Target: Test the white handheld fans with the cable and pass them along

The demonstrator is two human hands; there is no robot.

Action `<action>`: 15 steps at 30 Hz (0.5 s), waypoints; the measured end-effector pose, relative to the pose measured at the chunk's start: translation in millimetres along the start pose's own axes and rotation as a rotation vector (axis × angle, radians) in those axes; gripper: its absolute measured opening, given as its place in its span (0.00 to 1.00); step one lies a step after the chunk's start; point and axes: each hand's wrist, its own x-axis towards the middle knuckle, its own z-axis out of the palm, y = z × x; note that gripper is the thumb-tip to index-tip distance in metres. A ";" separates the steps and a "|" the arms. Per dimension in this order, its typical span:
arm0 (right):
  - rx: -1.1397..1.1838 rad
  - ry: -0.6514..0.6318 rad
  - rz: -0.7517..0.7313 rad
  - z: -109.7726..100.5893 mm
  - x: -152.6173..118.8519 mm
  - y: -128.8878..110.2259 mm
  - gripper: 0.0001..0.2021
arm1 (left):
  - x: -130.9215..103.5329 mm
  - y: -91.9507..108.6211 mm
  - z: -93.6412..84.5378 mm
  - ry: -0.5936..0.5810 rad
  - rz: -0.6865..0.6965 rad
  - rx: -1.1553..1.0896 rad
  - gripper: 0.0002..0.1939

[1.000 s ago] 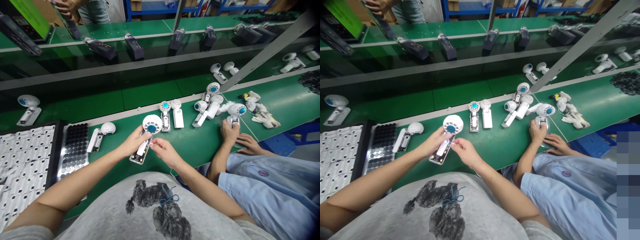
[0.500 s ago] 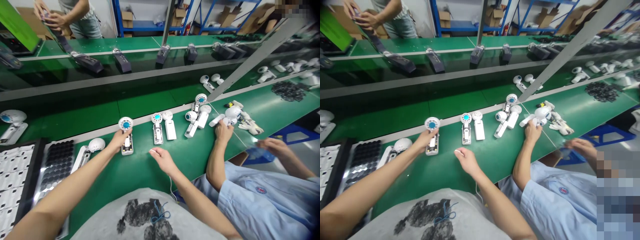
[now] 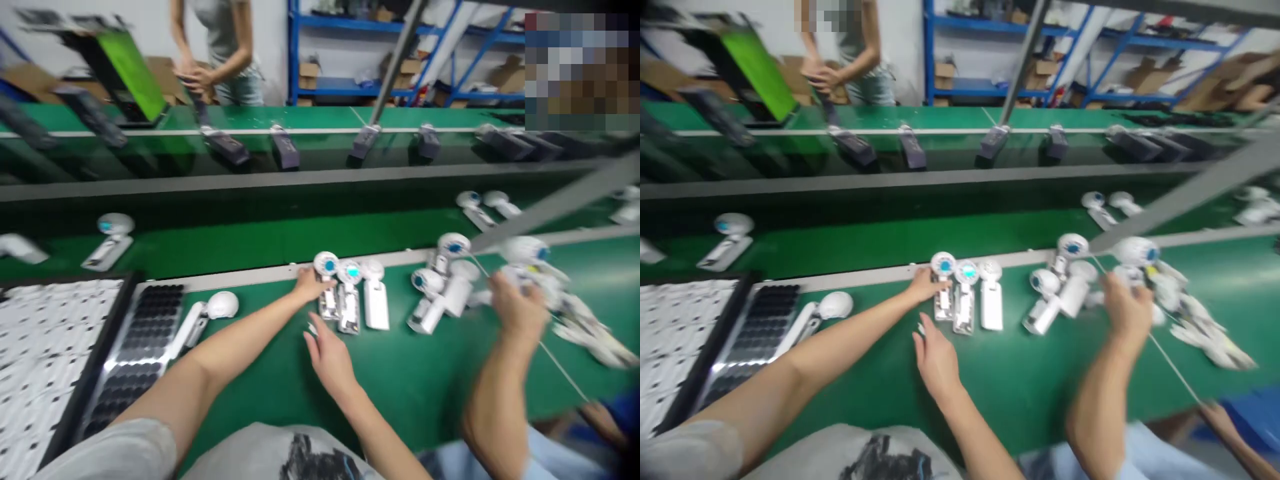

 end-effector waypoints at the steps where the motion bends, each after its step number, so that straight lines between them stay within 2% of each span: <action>1: -0.094 -0.040 0.051 4.5 2.7 1.9 0.21 | 2.6 0.2 -5.8 0.022 0.005 0.015 0.29; 3: -0.244 -0.097 0.137 13.0 9.5 10.1 0.24 | 13.4 -2.2 -32.6 0.080 0.016 0.037 0.33; 5: -0.277 -0.110 0.166 19.3 16.3 21.3 0.24 | 27.3 -8.8 -83.8 0.212 0.062 0.074 0.33; 6: -0.262 -0.106 0.175 21.2 18.9 27.0 0.25 | 33.1 -13.4 -117.7 0.315 0.089 0.101 0.31; 8: -0.199 -0.102 0.194 22.1 21.5 37.1 0.25 | 39.9 -25.2 -194.3 0.629 0.139 0.168 0.27; 10: -0.126 -0.101 0.206 19.6 21.2 43.9 0.25 | 39.9 -39.6 -269.4 0.931 -0.024 0.090 0.25; 12: -0.074 -0.111 0.192 14.5 19.3 45.4 0.23 | 35.7 -55.6 -329.6 0.986 -0.103 0.024 0.21; 13: -0.061 -0.114 0.180 11.1 18.5 43.3 0.21 | 33.1 -63.4 -351.7 0.987 -0.126 -0.020 0.20; 15: -0.063 -0.085 0.157 2.7 19.0 32.1 0.17 | 28.6 -77.0 -379.3 0.897 -0.118 -0.133 0.18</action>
